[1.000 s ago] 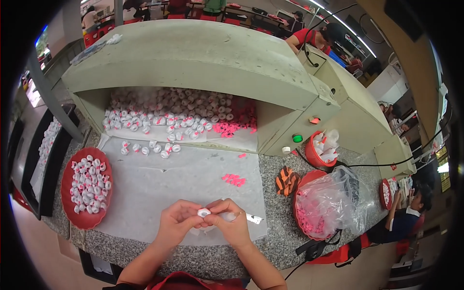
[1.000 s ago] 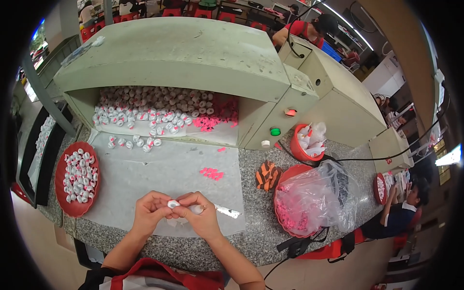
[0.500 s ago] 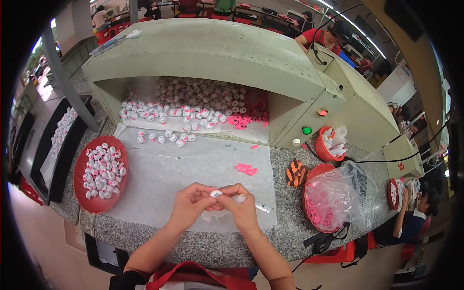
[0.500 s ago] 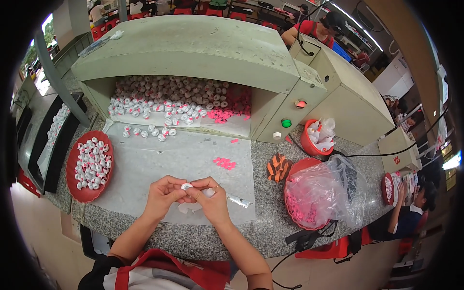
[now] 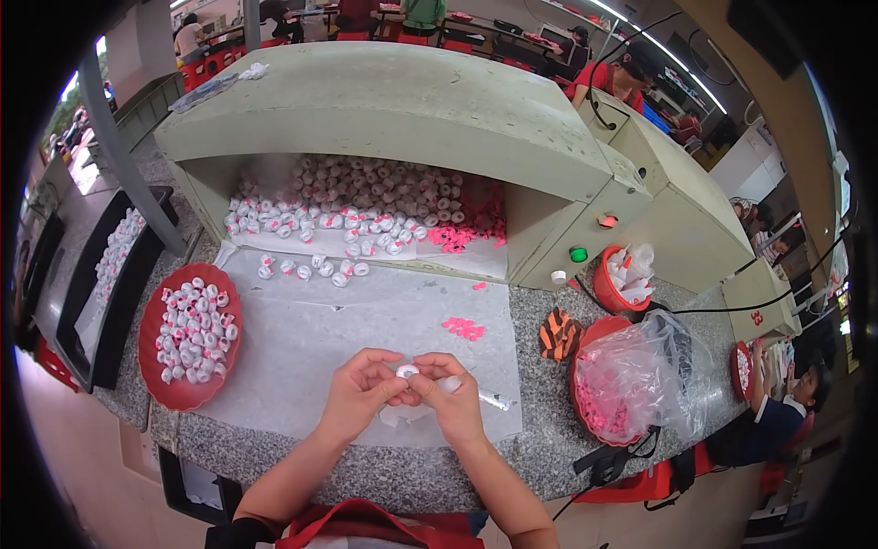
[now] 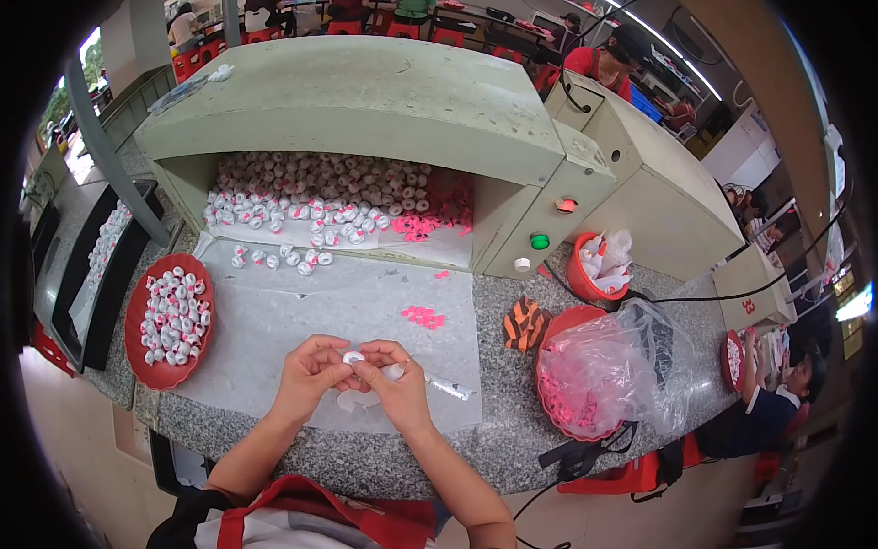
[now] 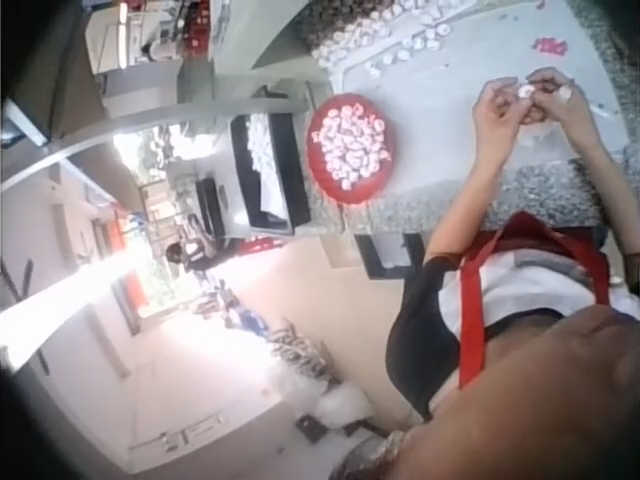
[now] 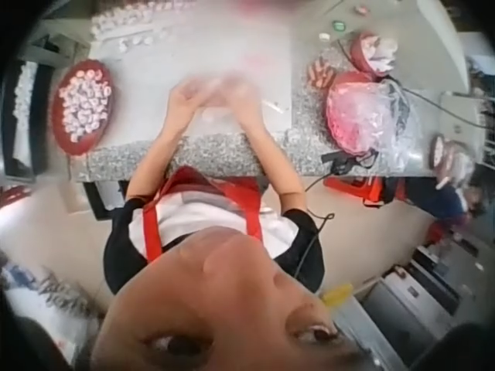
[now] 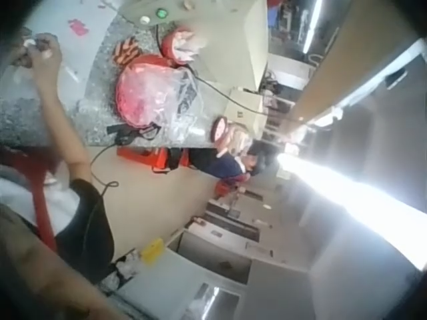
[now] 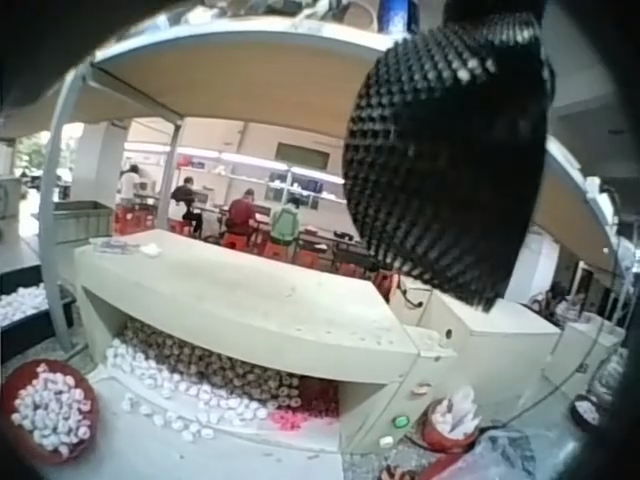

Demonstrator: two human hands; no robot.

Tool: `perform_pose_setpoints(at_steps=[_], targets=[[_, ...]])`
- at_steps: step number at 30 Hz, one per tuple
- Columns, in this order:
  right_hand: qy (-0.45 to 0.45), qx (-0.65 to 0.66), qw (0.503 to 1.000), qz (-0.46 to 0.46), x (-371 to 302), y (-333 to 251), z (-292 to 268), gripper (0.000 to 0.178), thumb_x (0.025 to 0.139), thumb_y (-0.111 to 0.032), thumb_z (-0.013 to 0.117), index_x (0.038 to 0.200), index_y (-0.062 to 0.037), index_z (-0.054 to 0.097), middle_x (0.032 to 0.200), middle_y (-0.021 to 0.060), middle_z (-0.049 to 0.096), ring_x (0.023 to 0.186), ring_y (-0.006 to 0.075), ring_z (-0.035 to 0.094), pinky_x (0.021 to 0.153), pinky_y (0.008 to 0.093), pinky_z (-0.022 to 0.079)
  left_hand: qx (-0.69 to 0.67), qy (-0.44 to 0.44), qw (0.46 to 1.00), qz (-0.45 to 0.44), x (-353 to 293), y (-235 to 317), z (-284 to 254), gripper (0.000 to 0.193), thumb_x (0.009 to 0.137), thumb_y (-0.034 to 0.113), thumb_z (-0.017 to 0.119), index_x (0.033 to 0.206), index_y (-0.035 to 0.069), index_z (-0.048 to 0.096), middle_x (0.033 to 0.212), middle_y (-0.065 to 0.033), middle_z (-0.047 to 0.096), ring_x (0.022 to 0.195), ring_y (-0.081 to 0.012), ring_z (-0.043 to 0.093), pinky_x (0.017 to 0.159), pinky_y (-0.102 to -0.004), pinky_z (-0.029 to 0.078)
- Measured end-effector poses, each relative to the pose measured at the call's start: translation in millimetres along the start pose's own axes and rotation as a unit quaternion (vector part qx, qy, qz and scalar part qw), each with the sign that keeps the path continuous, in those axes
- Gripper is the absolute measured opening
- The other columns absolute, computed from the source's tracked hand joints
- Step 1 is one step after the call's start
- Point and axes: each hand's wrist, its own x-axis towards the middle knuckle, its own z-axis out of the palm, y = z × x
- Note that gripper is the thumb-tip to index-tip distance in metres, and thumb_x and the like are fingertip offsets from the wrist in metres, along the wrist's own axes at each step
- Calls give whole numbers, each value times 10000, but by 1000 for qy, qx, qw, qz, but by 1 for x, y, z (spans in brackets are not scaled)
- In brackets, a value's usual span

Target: Gluing small pink bow accessories onto white plastic character figures in a factory setting.

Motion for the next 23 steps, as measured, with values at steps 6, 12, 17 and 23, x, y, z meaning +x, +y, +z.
perform_pose_setpoints(at_steps=[6,12,17,23], targets=[[-5,1,1000,7,1,4,-3,139,775,-53,607,893,-5,550,814,76,594,731,104,570,620,219,481,10,-1,1000,-2,0,-3,0,193,788,-1,560,977,-7,523,807,-103,616,694,-174,627,580,-214,501],[2,-8,1000,16,1,-2,0,105,765,-43,611,840,-2,550,832,82,603,744,119,573,632,226,477,23,-5,1000,-11,1,2,1,176,795,7,552,970,-11,534,814,-107,617,696,-164,626,576,-209,495],[11,-17,999,-31,-2,4,-2,130,759,-53,633,829,10,544,826,85,597,744,107,577,618,214,489,26,-6,1000,-9,0,4,1,173,786,-2,559,958,-16,541,821,-105,618,694,-152,619,573,-212,490],[31,-133,990,-39,-4,-1,-5,229,723,-107,685,894,-42,548,904,58,591,825,149,568,757,269,468,188,157,949,197,-9,43,-40,211,767,-27,574,976,-5,549,907,-112,611,758,-181,612,681,-248,487]])
